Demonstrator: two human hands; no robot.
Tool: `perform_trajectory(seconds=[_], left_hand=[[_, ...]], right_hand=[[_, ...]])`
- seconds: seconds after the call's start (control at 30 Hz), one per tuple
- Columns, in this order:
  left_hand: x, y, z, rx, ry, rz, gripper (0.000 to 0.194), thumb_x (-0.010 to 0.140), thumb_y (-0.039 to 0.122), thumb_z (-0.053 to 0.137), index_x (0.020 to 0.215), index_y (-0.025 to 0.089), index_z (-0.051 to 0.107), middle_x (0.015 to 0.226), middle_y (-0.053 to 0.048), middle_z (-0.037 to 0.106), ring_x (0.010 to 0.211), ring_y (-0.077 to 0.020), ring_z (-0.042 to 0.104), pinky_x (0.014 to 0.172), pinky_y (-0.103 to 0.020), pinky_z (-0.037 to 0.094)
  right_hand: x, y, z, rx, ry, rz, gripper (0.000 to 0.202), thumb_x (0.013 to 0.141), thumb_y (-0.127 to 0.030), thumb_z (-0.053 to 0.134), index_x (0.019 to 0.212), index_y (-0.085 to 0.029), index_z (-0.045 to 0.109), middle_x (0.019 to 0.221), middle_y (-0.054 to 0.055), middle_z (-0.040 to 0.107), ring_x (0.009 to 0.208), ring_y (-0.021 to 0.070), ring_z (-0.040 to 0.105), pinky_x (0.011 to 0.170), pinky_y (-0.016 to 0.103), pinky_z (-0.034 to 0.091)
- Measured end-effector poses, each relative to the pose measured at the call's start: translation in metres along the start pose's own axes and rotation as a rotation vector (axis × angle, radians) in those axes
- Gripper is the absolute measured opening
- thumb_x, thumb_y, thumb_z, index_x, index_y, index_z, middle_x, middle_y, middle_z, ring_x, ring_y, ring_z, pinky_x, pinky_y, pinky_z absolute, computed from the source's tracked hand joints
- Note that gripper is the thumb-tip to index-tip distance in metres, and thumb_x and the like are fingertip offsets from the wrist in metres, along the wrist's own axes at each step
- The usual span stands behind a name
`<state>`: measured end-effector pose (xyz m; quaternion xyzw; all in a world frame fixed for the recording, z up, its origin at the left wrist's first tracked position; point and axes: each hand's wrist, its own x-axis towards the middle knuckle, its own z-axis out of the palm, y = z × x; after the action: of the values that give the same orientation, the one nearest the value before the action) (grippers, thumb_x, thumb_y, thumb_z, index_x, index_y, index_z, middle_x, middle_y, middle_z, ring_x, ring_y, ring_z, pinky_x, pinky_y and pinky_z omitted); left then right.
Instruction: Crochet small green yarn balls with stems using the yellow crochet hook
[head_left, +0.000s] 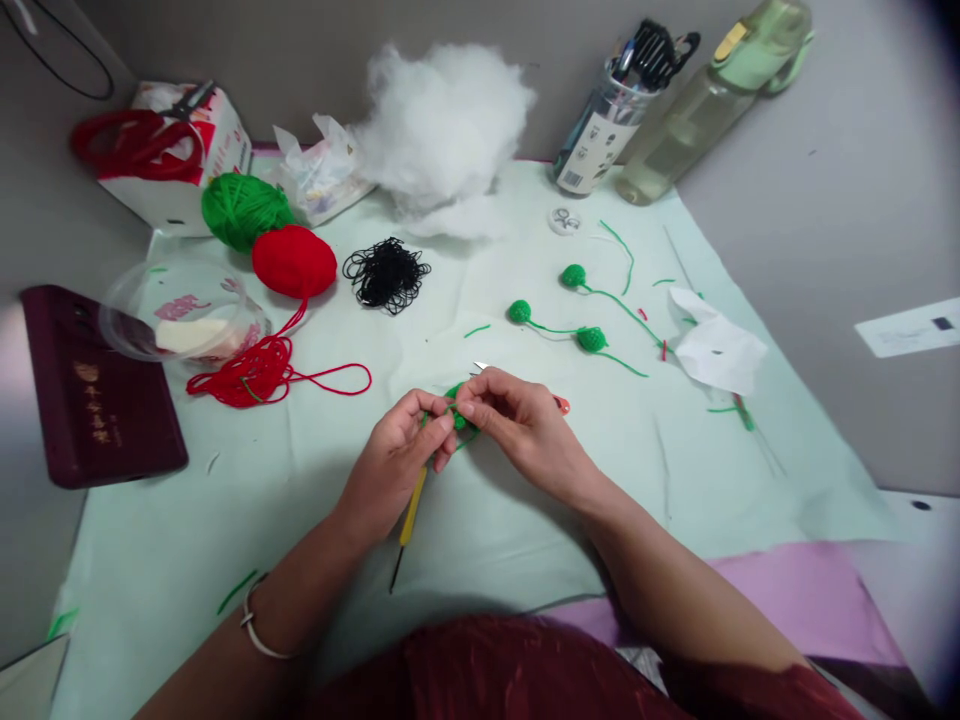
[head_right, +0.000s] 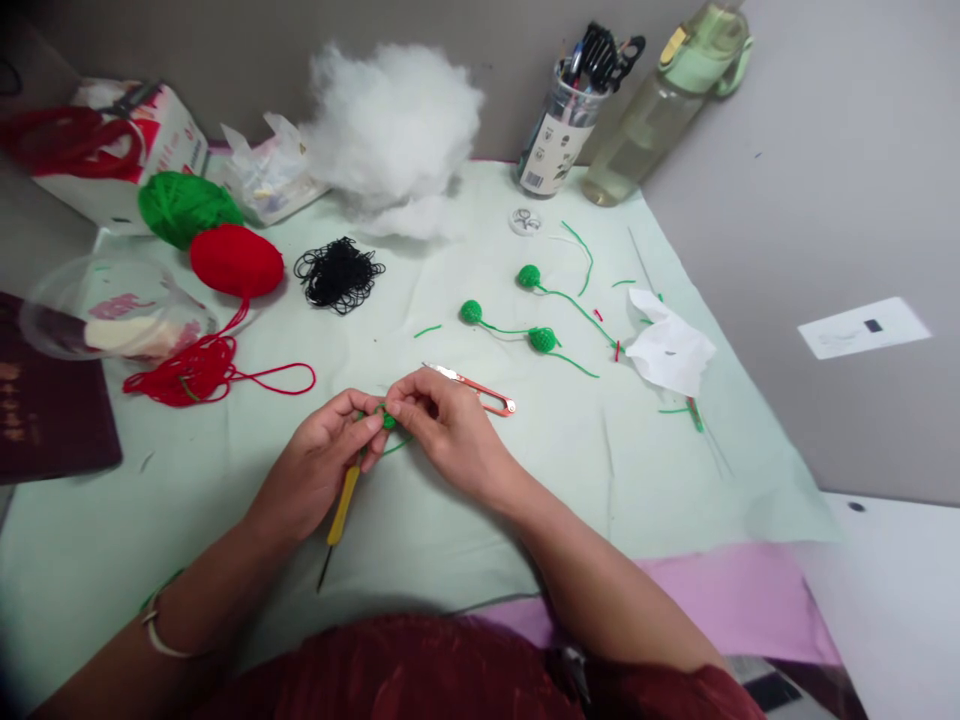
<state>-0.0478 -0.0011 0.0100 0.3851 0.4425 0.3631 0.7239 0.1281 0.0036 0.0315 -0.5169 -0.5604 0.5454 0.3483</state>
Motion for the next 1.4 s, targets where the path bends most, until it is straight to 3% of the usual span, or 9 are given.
perform_trajectory(seconds=[0.17, 0.37, 0.5, 0.6, 0.83, 1.0, 1.13, 1.23, 1.4], left_hand=[[0.0, 0.001, 0.0, -0.066, 0.03, -0.019, 0.014, 0.094, 0.028, 0.069, 0.089, 0.02, 0.059, 0.069, 0.006, 0.061, 0.06, -0.0089, 0.049, 0.061, -0.026, 0.036], [0.0, 0.002, -0.001, -0.077, 0.053, 0.0, 0.013, 0.094, 0.025, 0.068, 0.088, 0.02, 0.058, 0.07, 0.007, 0.06, 0.062, -0.0087, 0.05, 0.063, -0.026, 0.036], [0.0, 0.002, -0.001, -0.063, 0.07, 0.005, 0.012, 0.093, 0.023, 0.067, 0.088, 0.02, 0.058, 0.072, 0.007, 0.06, 0.063, -0.0088, 0.05, 0.065, -0.027, 0.037], [0.0, 0.0, -0.002, -0.042, 0.068, 0.013, 0.012, 0.095, 0.025, 0.067, 0.087, 0.02, 0.059, 0.072, 0.006, 0.06, 0.064, -0.0094, 0.051, 0.066, -0.028, 0.037], [0.0, -0.003, -0.001, 0.01, 0.107, 0.047, 0.013, 0.095, 0.024, 0.067, 0.084, 0.021, 0.059, 0.076, 0.005, 0.061, 0.065, -0.0108, 0.052, 0.068, -0.029, 0.039], [0.001, 0.002, 0.0, -0.009, 0.086, 0.022, 0.017, 0.093, 0.026, 0.068, 0.081, 0.02, 0.058, 0.075, 0.005, 0.061, 0.064, -0.0106, 0.051, 0.067, -0.029, 0.037], [0.001, 0.004, 0.001, -0.059, 0.094, -0.008, 0.016, 0.088, 0.025, 0.07, 0.08, 0.02, 0.057, 0.074, 0.004, 0.062, 0.061, -0.0101, 0.049, 0.063, -0.028, 0.036], [0.002, 0.006, 0.0, -0.096, 0.109, -0.015, 0.015, 0.086, 0.025, 0.071, 0.079, 0.02, 0.058, 0.07, 0.005, 0.061, 0.06, -0.0096, 0.049, 0.062, -0.028, 0.035], [0.002, 0.011, -0.001, -0.15, 0.13, -0.056, 0.017, 0.081, 0.024, 0.072, 0.076, 0.019, 0.056, 0.064, 0.005, 0.059, 0.058, -0.0088, 0.047, 0.059, -0.026, 0.034]], right_hand=[[0.0, 0.004, 0.002, -0.108, 0.101, -0.204, 0.008, 0.1, -0.017, 0.065, 0.093, -0.02, 0.067, 0.085, 0.0, 0.068, 0.074, 0.0127, 0.062, 0.068, 0.029, 0.049], [-0.001, 0.01, -0.004, -0.425, 0.107, -0.617, 0.017, 0.102, -0.011, 0.064, 0.106, -0.023, 0.075, 0.096, 0.004, 0.072, 0.087, 0.0146, 0.07, 0.074, 0.028, 0.056], [-0.001, 0.014, -0.004, -0.67, 0.133, -0.716, 0.022, 0.102, -0.009, 0.061, 0.113, -0.022, 0.075, 0.094, 0.005, 0.071, 0.079, 0.0146, 0.069, 0.061, 0.026, 0.052], [-0.001, 0.016, -0.003, -0.768, 0.155, -0.735, 0.022, 0.103, -0.009, 0.059, 0.115, -0.02, 0.074, 0.092, 0.006, 0.072, 0.079, 0.0166, 0.07, 0.061, 0.027, 0.053], [-0.004, 0.018, -0.003, -0.912, 0.071, -0.704, 0.027, 0.107, -0.011, 0.048, 0.119, -0.019, 0.071, 0.099, 0.009, 0.074, 0.084, 0.0203, 0.069, 0.066, 0.031, 0.052], [-0.002, 0.014, 0.0, -0.824, 0.098, -0.607, 0.021, 0.105, -0.016, 0.05, 0.103, -0.02, 0.07, 0.09, 0.008, 0.072, 0.077, 0.0184, 0.065, 0.064, 0.031, 0.049], [-0.003, 0.005, 0.002, -0.534, 0.139, -0.451, 0.016, 0.097, -0.011, 0.055, 0.088, -0.022, 0.064, 0.082, 0.002, 0.066, 0.071, 0.0149, 0.062, 0.068, 0.03, 0.051], [-0.003, -0.002, 0.0, -0.202, 0.153, -0.254, 0.011, 0.091, -0.012, 0.061, 0.085, -0.021, 0.064, 0.084, 0.001, 0.066, 0.072, 0.0133, 0.063, 0.069, 0.029, 0.053], [0.002, -0.004, -0.004, 0.37, 0.051, 0.034, 0.008, 0.086, -0.021, 0.073, 0.081, -0.019, 0.067, 0.09, 0.003, 0.074, 0.065, 0.0108, 0.062, 0.061, 0.027, 0.054]])
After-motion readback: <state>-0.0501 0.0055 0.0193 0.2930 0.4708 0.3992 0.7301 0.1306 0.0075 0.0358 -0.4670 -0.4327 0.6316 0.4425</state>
